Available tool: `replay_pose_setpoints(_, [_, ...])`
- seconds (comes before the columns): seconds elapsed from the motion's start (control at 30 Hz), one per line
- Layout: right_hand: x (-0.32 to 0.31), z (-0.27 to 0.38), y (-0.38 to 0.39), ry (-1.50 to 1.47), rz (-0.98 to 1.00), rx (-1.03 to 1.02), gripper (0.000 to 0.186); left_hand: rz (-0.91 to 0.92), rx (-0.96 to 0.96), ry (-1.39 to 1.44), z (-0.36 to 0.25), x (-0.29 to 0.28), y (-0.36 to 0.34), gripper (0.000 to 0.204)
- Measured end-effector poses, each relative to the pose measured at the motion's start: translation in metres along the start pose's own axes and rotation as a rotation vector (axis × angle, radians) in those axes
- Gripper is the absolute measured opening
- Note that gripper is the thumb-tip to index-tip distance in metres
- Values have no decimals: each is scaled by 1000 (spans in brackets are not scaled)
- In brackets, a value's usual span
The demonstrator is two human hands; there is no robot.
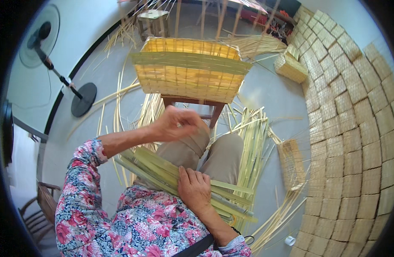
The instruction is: The person weaves a basket by cutting palm leaves with scissors and interlacing them into a basket frame. They repeatedly trim excess material and adjust the weave pattern while working on a partially completed basket.
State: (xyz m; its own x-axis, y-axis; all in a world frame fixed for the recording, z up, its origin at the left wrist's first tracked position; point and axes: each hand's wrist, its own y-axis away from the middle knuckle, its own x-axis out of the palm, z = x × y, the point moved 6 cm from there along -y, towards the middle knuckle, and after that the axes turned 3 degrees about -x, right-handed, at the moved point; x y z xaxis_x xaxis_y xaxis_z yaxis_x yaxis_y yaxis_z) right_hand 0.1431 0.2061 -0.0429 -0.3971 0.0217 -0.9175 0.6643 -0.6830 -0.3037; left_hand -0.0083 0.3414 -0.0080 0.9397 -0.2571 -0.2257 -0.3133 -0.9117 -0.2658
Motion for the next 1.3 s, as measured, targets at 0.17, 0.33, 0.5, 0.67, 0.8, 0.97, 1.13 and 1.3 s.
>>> replay_pose_setpoints(0.17, [64, -13, -40, 148, 71, 29, 54, -236, 109, 8, 77, -112, 5, 5])
replay_pose_setpoints(0.33, [92, -27, -55, 113, 95, 33, 56, -402, 126, -120, 99, -162, -34, 10])
replay_pose_setpoints(0.5, [74, -45, -99, -13, 137, -39, 53, -479, 215, -284, 85, -174, -77, 13])
replay_pose_setpoints(0.67, [35, -111, -233, -264, -42, 89, 45, -452, 323, -407, 85, -177, -103, 14])
replay_pose_setpoints(0.8, [34, -142, -322, 113, -74, 70, 41, -443, 362, -479, 82, -177, -117, 15])
replay_pose_setpoints(0.97, [65, -172, -335, 384, 109, 149, 25, -383, 344, -461, 100, -162, -123, 15])
replay_pose_setpoints(1.13, [77, -193, -320, 196, 142, 144, 18, -430, 406, -498, 126, -146, -118, 14])
replay_pose_setpoints(1.3, [79, -194, -304, 176, 130, 160, 20, -460, 454, -499, 129, -135, -114, 13])
